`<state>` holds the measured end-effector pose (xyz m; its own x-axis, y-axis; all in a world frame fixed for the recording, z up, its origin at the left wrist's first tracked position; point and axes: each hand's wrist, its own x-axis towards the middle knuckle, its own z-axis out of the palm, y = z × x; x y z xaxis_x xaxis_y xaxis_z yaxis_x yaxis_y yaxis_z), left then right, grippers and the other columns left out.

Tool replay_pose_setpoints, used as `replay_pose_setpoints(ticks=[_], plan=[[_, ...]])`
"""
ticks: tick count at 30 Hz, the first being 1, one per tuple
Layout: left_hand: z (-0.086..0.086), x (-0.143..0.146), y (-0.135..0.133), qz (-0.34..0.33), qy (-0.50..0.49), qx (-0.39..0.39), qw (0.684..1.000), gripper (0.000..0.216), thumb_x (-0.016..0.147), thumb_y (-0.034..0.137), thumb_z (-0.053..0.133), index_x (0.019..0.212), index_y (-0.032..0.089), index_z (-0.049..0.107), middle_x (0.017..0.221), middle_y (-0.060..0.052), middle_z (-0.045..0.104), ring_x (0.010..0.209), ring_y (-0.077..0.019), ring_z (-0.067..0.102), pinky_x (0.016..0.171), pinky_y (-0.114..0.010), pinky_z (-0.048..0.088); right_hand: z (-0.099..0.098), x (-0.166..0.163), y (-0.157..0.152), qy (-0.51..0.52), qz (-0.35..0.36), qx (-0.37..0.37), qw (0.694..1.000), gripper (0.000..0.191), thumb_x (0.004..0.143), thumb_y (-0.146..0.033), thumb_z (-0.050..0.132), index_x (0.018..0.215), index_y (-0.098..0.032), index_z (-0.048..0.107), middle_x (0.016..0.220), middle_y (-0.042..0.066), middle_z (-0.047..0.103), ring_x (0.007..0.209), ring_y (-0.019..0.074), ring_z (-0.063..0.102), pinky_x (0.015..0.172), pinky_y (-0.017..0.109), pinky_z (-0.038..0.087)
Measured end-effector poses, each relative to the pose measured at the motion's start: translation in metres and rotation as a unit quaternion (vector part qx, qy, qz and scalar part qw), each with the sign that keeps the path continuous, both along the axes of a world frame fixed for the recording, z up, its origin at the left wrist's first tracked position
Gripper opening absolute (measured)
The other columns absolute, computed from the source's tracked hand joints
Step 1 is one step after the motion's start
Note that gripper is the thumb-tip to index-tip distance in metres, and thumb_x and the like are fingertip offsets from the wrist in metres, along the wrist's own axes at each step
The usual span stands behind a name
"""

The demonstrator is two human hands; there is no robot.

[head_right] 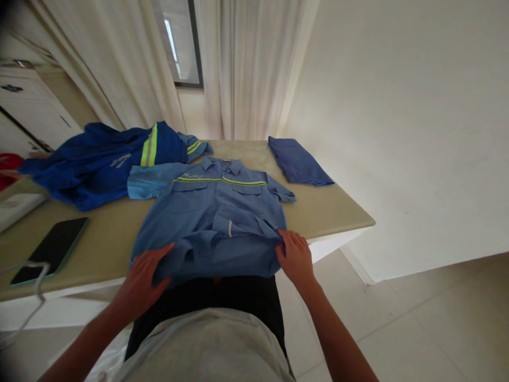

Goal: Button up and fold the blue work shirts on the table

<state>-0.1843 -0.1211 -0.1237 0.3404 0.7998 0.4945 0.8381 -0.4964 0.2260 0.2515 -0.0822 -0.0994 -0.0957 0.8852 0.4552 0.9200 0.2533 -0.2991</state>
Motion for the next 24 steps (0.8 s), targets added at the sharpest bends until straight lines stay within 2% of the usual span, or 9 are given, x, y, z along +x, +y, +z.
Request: replay_pose_setpoints(ticks=[3,6,9,11,14,16,18,21,24], plan=[[-0.005,-0.023,-0.018,-0.099,-0.043,0.023,0.994,0.059,0.087,0.013,0.048,0.144,0.024,0.059,0.116,-0.011,0.076,0.106,-0.0273,0.071,0.098,-0.043,0.056,-0.003,0.027,-0.011,0.092,0.045,0.03,0.994,0.026,0.09,-0.02,0.051,0.105,-0.023,0.071,0.103,0.01,0.071,0.102,0.0299,0.065,0.091,0.046,0.054],[-0.008,-0.042,-0.032,-0.186,-0.009,0.048,0.981,0.051,0.088,0.02,0.054,0.138,0.024,0.066,0.109,-0.009,0.079,0.099,-0.0254,0.073,0.095,-0.04,0.058,-0.012,0.056,-0.025,0.144,0.084,0.056,0.984,0.027,0.095,-0.026,0.046,0.096,-0.025,0.073,0.109,0.01,0.071,0.106,0.03,0.065,0.091,0.048,0.055],[-0.002,-0.044,-0.03,-0.222,0.044,0.07,0.972,0.041,0.095,0.037,0.057,0.131,0.024,0.071,0.103,-0.009,0.08,0.094,-0.0246,0.074,0.093,-0.038,0.059,-0.016,0.069,-0.03,0.17,0.053,0.092,0.98,0.034,0.103,-0.033,0.043,0.096,-0.025,0.075,0.111,0.011,0.07,0.108,0.0304,0.064,0.092,0.05,0.054],[0.008,-0.033,-0.015,-0.2,0.05,0.062,0.976,0.034,0.1,0.04,0.053,0.122,0.024,0.074,0.1,-0.008,0.079,0.092,-0.023,0.073,0.091,-0.037,0.058,-0.009,0.063,-0.025,0.176,0.034,0.109,0.978,0.033,0.105,-0.036,0.044,0.1,-0.024,0.075,0.109,0.011,0.069,0.108,0.0299,0.064,0.093,0.05,0.054],[0.031,-0.002,0.028,-0.08,0.074,-0.013,0.994,0.032,0.106,0.035,0.048,0.119,0.025,0.075,0.114,-0.008,0.078,0.103,-0.0232,0.072,0.096,-0.039,0.056,0.01,0.031,0.003,0.134,0.066,0.08,0.986,0.029,0.106,-0.039,0.048,0.105,-0.025,0.074,0.111,0.011,0.07,0.112,0.029,0.064,0.101,0.049,0.052],[0.044,0.024,0.069,-0.021,0.094,-0.04,0.995,0.044,0.106,0.047,0.047,0.135,0.023,0.069,0.14,-0.013,0.069,0.123,-0.0305,0.066,0.105,-0.048,0.052,0.023,0.001,0.034,0.074,0.096,0.029,0.992,0.032,0.105,-0.044,0.051,0.116,-0.025,0.074,0.127,0.012,0.069,0.123,0.0297,0.062,0.111,0.05,0.047],[0.053,0.048,0.114,0.002,0.109,-0.065,0.992,0.06,0.105,0.058,0.045,0.151,0.023,0.058,0.161,-0.015,0.051,0.144,-0.0357,0.051,0.116,-0.055,0.043,0.032,-0.03,0.071,0.008,0.113,-0.035,0.993,0.045,0.105,-0.052,0.05,0.137,-0.024,0.067,0.15,0.013,0.058,0.139,0.0311,0.053,0.121,0.051,0.038],[0.054,0.075,0.18,0.048,0.119,-0.115,0.985,0.072,0.104,0.067,0.038,0.162,0.026,0.045,0.173,-0.012,0.032,0.158,-0.0369,0.032,0.126,-0.059,0.026,0.032,-0.068,0.129,-0.077,0.108,-0.133,0.982,0.069,0.104,-0.064,0.046,0.161,-0.026,0.045,0.172,0.012,0.033,0.156,0.0352,0.033,0.126,0.052,0.029],[0.042,0.086,0.229,0.072,0.123,-0.188,0.972,0.084,0.099,0.078,0.031,0.167,0.029,0.035,0.176,-0.011,0.026,0.161,-0.0394,0.023,0.127,-0.062,0.019,0.021,-0.087,0.173,-0.122,0.084,-0.203,0.968,0.08,0.102,-0.075,0.041,0.168,-0.029,0.034,0.177,0.011,0.021,0.162,0.0385,0.02,0.128,0.055,0.021]])
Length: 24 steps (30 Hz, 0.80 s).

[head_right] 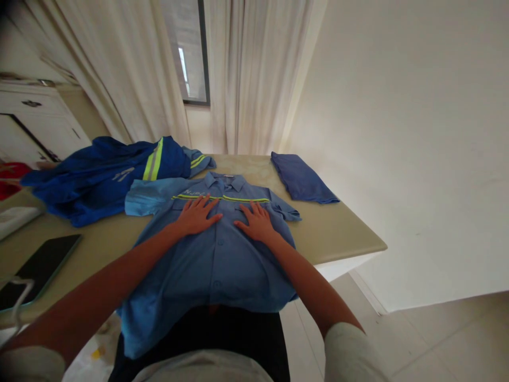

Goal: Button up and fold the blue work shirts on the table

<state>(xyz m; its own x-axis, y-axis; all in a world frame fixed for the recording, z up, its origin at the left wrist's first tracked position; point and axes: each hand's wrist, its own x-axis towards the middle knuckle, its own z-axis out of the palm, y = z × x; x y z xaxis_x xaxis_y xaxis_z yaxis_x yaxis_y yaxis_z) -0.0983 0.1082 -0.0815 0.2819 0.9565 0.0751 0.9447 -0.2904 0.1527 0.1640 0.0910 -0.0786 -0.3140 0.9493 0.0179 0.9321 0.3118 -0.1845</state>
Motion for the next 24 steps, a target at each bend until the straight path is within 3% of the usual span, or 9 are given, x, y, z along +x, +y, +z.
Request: replay_pose_setpoints(ticks=[6,13,17,24], plan=[[-0.025,-0.002,0.051,-0.015,0.002,-0.01,1.0,0.091,0.094,0.086,0.026,0.168,0.033,0.033,0.178,-0.011,0.02,0.162,-0.0396,0.018,0.127,-0.064,0.014,-0.018,0.004,0.046,-0.012,0.024,-0.005,1.0,0.087,0.099,-0.084,0.032,0.169,-0.031,0.03,0.177,0.011,0.019,0.164,0.0354,0.015,0.129,0.054,0.014],[-0.022,0.003,0.09,-0.018,0.002,-0.001,1.0,0.079,0.102,0.076,0.021,0.165,0.033,0.038,0.176,-0.009,0.026,0.161,-0.035,0.024,0.128,-0.06,0.015,-0.018,0.006,0.095,-0.012,-0.004,0.0,1.0,0.085,0.1,-0.082,0.031,0.169,-0.032,0.03,0.177,0.01,0.022,0.163,0.0328,0.019,0.129,0.052,0.018],[-0.025,0.002,0.088,-0.016,0.001,0.005,1.0,0.08,0.103,0.073,0.02,0.167,0.027,0.034,0.176,-0.01,0.025,0.162,-0.0336,0.023,0.129,-0.058,0.014,-0.019,0.007,0.102,-0.01,-0.01,0.008,1.0,0.082,0.102,-0.079,0.031,0.168,-0.031,0.032,0.176,0.01,0.024,0.163,0.0309,0.021,0.129,0.049,0.017],[-0.028,-0.006,0.053,-0.034,0.021,0.002,0.999,0.081,0.104,0.07,0.02,0.168,0.023,0.032,0.177,-0.013,0.022,0.163,-0.0314,0.02,0.13,-0.057,0.012,-0.018,0.008,0.079,-0.001,0.004,0.033,0.999,0.074,0.106,-0.069,0.034,0.166,-0.026,0.038,0.173,0.01,0.033,0.16,0.0306,0.027,0.129,0.048,0.019]])
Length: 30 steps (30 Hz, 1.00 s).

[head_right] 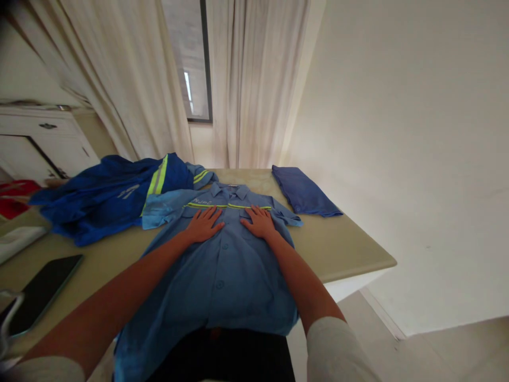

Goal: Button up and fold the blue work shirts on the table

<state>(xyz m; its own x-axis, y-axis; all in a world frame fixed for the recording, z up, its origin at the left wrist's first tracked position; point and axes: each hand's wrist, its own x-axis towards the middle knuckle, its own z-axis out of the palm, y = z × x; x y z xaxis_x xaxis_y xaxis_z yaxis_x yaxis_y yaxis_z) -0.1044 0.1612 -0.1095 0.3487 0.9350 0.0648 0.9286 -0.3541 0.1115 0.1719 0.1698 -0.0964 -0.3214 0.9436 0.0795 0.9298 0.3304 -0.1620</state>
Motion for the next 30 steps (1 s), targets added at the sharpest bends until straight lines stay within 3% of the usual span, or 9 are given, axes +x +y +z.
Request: replay_pose_setpoints(ticks=[6,11,13,15,18,21,25,30], plan=[[0.004,-0.003,-0.038,-0.024,-0.001,-0.009,1.0,0.078,0.105,0.067,0.024,0.168,0.022,0.032,0.176,-0.014,0.023,0.162,-0.0327,0.022,0.13,-0.057,0.013,0.009,-0.006,-0.032,-0.016,-0.002,-0.04,0.999,0.08,0.104,-0.073,0.035,0.167,-0.023,0.035,0.175,0.013,0.025,0.161,0.0339,0.025,0.128,0.051,0.021],[0.019,-0.007,-0.045,-0.046,-0.014,0.033,0.998,0.068,0.102,0.066,0.038,0.15,0.023,0.057,0.158,-0.016,0.053,0.142,-0.0378,0.05,0.118,-0.057,0.035,0.016,-0.012,-0.037,-0.014,0.013,0.007,1.0,0.075,0.104,-0.072,0.04,0.154,-0.016,0.053,0.165,0.019,0.044,0.151,0.034,0.041,0.125,0.048,0.027],[0.024,-0.007,-0.033,-0.031,-0.019,0.049,0.998,0.06,0.104,0.06,0.036,0.142,0.022,0.063,0.147,-0.016,0.061,0.134,-0.036,0.056,0.113,-0.054,0.041,0.016,-0.014,-0.026,-0.015,0.004,0.016,1.0,0.076,0.104,-0.072,0.041,0.157,-0.019,0.049,0.167,0.018,0.042,0.153,0.0341,0.04,0.126,0.048,0.026],[0.026,-0.006,-0.014,0.007,-0.02,0.061,0.998,0.059,0.105,0.054,0.035,0.144,0.019,0.061,0.149,-0.017,0.06,0.135,-0.0358,0.056,0.113,-0.054,0.042,0.015,-0.016,-0.008,-0.017,-0.013,0.012,1.0,0.078,0.102,-0.074,0.042,0.162,-0.024,0.044,0.171,0.016,0.034,0.157,0.0346,0.033,0.127,0.05,0.024],[0.021,-0.003,0.02,0.064,-0.021,0.046,0.997,0.07,0.104,0.062,0.034,0.158,0.02,0.049,0.166,-0.017,0.044,0.149,-0.0387,0.044,0.121,-0.056,0.035,0.011,-0.017,0.024,-0.012,-0.038,0.0,0.999,0.08,0.101,-0.078,0.037,0.164,-0.029,0.041,0.174,0.014,0.027,0.161,0.034,0.026,0.129,0.051,0.02],[0.014,-0.001,0.051,0.101,-0.023,-0.018,0.994,0.084,0.099,0.076,0.031,0.165,0.025,0.04,0.175,-0.014,0.028,0.159,-0.0404,0.028,0.127,-0.061,0.022,0.005,-0.016,0.052,-0.009,-0.064,-0.029,0.997,0.084,0.1,-0.082,0.031,0.167,-0.03,0.036,0.175,0.013,0.025,0.162,0.0336,0.023,0.129,0.053,0.018],[0.007,-0.002,0.084,0.1,-0.023,-0.061,0.993,0.087,0.096,0.081,0.028,0.169,0.032,0.031,0.178,-0.01,0.018,0.163,-0.0392,0.017,0.128,-0.064,0.014,-0.005,-0.013,0.078,-0.014,-0.059,-0.032,0.998,0.085,0.1,-0.083,0.03,0.167,-0.031,0.034,0.176,0.011,0.024,0.162,0.032,0.022,0.129,0.054,0.018],[0.003,-0.004,0.122,0.091,-0.027,-0.053,0.994,0.089,0.095,0.082,0.028,0.169,0.032,0.031,0.178,-0.01,0.017,0.163,-0.0386,0.016,0.128,-0.064,0.013,-0.009,-0.009,0.112,-0.007,-0.049,-0.016,0.999,0.083,0.1,-0.082,0.03,0.166,-0.032,0.037,0.176,0.009,0.026,0.162,0.0311,0.025,0.129,0.054,0.019]])
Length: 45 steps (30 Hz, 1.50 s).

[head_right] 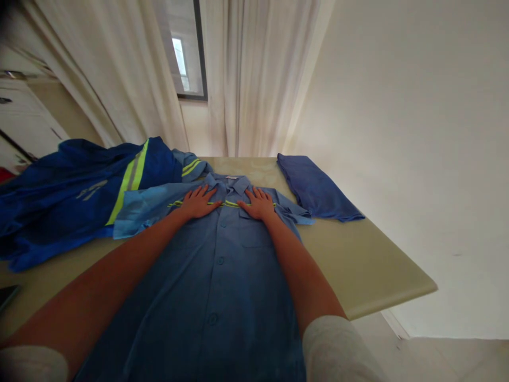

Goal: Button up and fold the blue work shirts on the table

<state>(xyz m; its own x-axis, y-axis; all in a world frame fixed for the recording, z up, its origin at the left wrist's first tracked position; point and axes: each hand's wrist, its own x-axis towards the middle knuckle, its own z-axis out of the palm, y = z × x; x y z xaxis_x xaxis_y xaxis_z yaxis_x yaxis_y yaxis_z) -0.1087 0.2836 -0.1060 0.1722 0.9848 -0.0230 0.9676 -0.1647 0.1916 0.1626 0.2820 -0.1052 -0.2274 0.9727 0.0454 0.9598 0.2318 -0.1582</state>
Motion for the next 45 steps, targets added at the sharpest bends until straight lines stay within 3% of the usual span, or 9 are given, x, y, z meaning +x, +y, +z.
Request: replay_pose_setpoints(ticks=[9,13,16,19,23,28,32,38,45], plan=[[-0.006,0.003,0.042,0.004,-0.032,0.079,0.996,0.078,0.098,0.073,0.041,0.16,0.026,0.049,0.171,-0.014,0.036,0.157,-0.0416,0.032,0.124,-0.063,0.025,-0.004,0.008,0.054,0.009,0.003,0.013,1.0,0.081,0.101,-0.08,0.033,0.165,-0.031,0.04,0.174,0.009,0.03,0.16,0.0323,0.028,0.128,0.054,0.022],[0.002,0.008,0.025,-0.041,-0.054,0.19,0.979,0.046,0.104,0.041,0.042,0.134,0.019,0.069,0.142,-0.017,0.065,0.135,-0.0334,0.056,0.116,-0.048,0.039,-0.005,0.009,0.056,0.025,0.003,0.032,0.999,0.075,0.103,-0.075,0.035,0.162,-0.029,0.044,0.172,0.01,0.035,0.157,0.0333,0.034,0.126,0.054,0.025],[0.008,0.017,-0.003,-0.077,-0.049,0.205,0.974,0.036,0.103,0.027,0.043,0.117,0.02,0.075,0.118,-0.015,0.071,0.119,-0.0301,0.062,0.107,-0.044,0.045,-0.003,0.009,0.053,0.045,-0.001,0.07,0.997,0.066,0.107,-0.064,0.04,0.158,-0.024,0.05,0.165,0.012,0.046,0.15,0.032,0.044,0.124,0.05,0.03],[0.007,0.029,-0.03,-0.064,-0.068,0.164,0.982,0.034,0.104,0.036,0.048,0.104,0.019,0.078,0.111,-0.014,0.071,0.108,-0.0287,0.065,0.101,-0.041,0.049,0.003,0.009,0.045,0.061,-0.003,0.151,0.987,0.054,0.108,-0.052,0.044,0.147,-0.016,0.059,0.15,0.016,0.061,0.137,0.0308,0.054,0.117,0.044,0.036],[0.0,0.04,-0.051,-0.027,-0.135,0.111,0.984,0.024,0.097,0.036,0.064,0.106,0.02,0.079,0.109,-0.011,0.074,0.104,-0.0262,0.068,0.096,-0.037,0.051,0.016,0.0,0.02,0.057,0.019,0.243,0.968,0.037,0.109,-0.036,0.045,0.128,-0.014,0.068,0.13,0.016,0.07,0.124,0.0302,0.058,0.109,0.042,0.039],[-0.004,0.04,-0.056,-0.007,-0.215,0.091,0.972,0.018,0.099,0.033,0.061,0.104,0.024,0.076,0.106,-0.005,0.079,0.099,-0.0224,0.071,0.089,-0.033,0.052,0.02,-0.038,-0.036,0.038,0.166,0.139,0.976,0.02,0.105,-0.032,0.058,0.108,-0.02,0.073,0.108,0.008,0.075,0.104,0.0234,0.065,0.095,0.033,0.045],[-0.005,0.037,-0.055,-0.014,-0.247,0.088,0.965,0.017,0.099,0.032,0.06,0.107,0.025,0.073,0.107,-0.004,0.08,0.099,-0.0229,0.072,0.09,-0.034,0.052,0.01,-0.061,-0.07,0.041,0.12,0.111,0.986,0.021,0.106,-0.033,0.057,0.112,-0.02,0.073,0.11,0.009,0.074,0.103,0.0224,0.066,0.091,0.031,0.048],[-0.01,0.035,-0.052,-0.017,-0.288,0.086,0.954,0.015,0.097,0.03,0.061,0.104,0.024,0.073,0.105,-0.005,0.08,0.093,-0.023,0.072,0.086,-0.035,0.054,0.01,-0.064,-0.076,0.007,0.082,0.119,0.99,0.028,0.109,-0.035,0.051,0.113,-0.02,0.074,0.114,0.012,0.073,0.105,0.0254,0.067,0.093,0.035,0.049],[-0.015,0.036,-0.044,0.0,-0.346,0.068,0.936,0.013,0.095,0.025,0.061,0.101,0.021,0.071,0.102,-0.006,0.079,0.095,-0.0212,0.072,0.091,-0.036,0.056,0.007,-0.066,-0.073,-0.027,0.142,0.133,0.981,0.038,0.113,-0.033,0.04,0.116,-0.016,0.074,0.114,0.015,0.072,0.108,0.0257,0.065,0.099,0.035,0.046]])
